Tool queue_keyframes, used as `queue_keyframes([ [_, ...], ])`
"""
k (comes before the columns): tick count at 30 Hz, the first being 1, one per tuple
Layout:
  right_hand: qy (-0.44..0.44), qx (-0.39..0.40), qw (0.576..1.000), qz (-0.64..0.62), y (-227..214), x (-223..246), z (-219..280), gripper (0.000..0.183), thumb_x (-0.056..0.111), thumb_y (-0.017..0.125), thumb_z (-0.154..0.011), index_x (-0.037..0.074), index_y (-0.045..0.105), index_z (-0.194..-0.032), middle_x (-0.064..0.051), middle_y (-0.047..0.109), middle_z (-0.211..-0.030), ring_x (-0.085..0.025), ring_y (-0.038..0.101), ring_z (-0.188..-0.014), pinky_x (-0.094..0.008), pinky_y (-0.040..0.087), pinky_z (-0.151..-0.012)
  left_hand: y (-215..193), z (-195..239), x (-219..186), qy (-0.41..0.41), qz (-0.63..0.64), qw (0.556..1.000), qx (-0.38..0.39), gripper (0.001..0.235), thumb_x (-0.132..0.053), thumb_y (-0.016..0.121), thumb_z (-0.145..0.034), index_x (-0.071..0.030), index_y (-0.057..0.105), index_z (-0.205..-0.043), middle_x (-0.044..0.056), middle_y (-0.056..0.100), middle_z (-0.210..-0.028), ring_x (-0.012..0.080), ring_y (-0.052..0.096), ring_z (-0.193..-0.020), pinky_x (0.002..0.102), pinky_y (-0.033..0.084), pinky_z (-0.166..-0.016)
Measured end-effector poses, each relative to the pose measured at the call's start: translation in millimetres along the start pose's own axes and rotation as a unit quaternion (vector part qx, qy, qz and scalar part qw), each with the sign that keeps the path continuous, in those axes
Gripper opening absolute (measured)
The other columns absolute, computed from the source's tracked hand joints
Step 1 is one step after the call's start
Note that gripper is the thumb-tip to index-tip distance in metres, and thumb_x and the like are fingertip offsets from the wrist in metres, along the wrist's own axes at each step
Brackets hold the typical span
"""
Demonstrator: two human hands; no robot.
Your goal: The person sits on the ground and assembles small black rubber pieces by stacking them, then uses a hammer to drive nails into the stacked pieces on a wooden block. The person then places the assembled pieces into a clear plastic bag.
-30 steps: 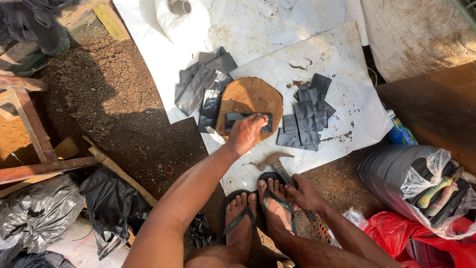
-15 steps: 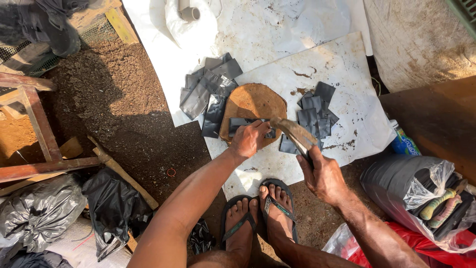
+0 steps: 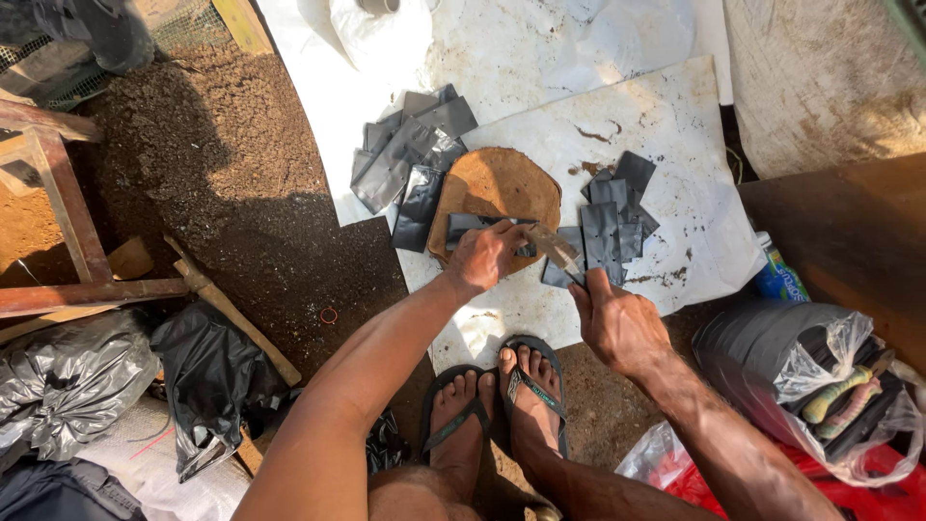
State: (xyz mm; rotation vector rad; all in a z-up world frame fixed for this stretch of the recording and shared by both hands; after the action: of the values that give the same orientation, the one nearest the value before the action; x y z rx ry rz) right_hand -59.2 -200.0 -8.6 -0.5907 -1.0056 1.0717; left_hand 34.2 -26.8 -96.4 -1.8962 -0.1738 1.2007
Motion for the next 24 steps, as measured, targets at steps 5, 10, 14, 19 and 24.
queue_keyframes([
  [5,-0.121,-0.15,0.98,-0.045,-26.9,19.5,14.7,0.029,0.027,0.043,-0.107,-0.001,0.048,-0.113,-0.007,0.052,-0.044,-0.023,0.047,-0.029,-0.043,0.04,-0.027,-3.3,-1.4,-3.7,0.014,0.001,1.0,0.003,0.026,-0.008,0.064,-0.092,-0.009,0.063,-0.118,0.009,0.066,-0.096,0.0314,0.071,-0.083,0.042,0.057,-0.066],
  [10,-0.022,-0.009,1.0,0.001,10.1,2.9,-12.6,0.031,0.032,0.04,-0.112,0.005,0.051,-0.101,-0.005,0.054,-0.046,-0.021,0.049,-0.033,-0.045,0.042,-0.031,7.2,-0.6,4.1,0.001,-0.003,1.0,0.005,0.024,-0.01,0.063,-0.098,-0.007,0.063,-0.122,0.01,0.067,-0.095,0.0314,0.07,-0.083,0.042,0.058,-0.069],
  [14,-0.046,-0.07,0.988,-0.131,29.3,-31.0,3.4,0.032,0.031,0.037,-0.107,0.001,0.048,-0.104,-0.004,0.053,-0.046,-0.016,0.05,-0.029,-0.04,0.044,-0.025,7.9,0.5,30.6,-0.044,0.192,0.974,-0.108,0.011,-0.016,0.067,-0.104,-0.006,0.069,-0.109,0.007,0.074,-0.096,0.025,0.072,-0.086,0.04,0.059,-0.075],
  [19,0.051,0.01,0.936,-0.347,107.0,-91.7,13.1,0.047,0.045,0.047,-0.106,0.002,0.055,-0.086,0.0,0.052,-0.055,-0.013,0.051,-0.042,-0.035,0.051,-0.035,22.0,11.4,117.9,-0.377,0.636,0.656,-0.155,0.02,-0.017,0.06,-0.106,0.001,0.068,-0.107,0.006,0.072,-0.089,0.0159,0.069,-0.079,0.031,0.056,-0.069],
  [24,0.187,0.141,0.914,-0.331,182.2,-122.9,34.1,0.051,0.05,0.051,-0.1,0.002,0.059,-0.089,-0.002,0.051,-0.052,-0.017,0.052,-0.04,-0.037,0.049,-0.04,-10.9,5.9,119.0,-0.319,0.712,0.612,-0.132,0.023,-0.017,0.057,-0.102,0.001,0.07,-0.104,0.009,0.072,-0.087,0.0188,0.069,-0.074,0.033,0.057,-0.065],
])
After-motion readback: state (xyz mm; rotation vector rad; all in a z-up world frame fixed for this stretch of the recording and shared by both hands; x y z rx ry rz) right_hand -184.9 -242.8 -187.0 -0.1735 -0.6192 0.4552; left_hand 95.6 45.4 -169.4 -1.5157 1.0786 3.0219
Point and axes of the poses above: each hand's wrist, its own z-axis away from the middle knuckle, its own y-axis out of the palm, x = y × z, the point moved 7 cm from there along -z, towards the middle knuckle
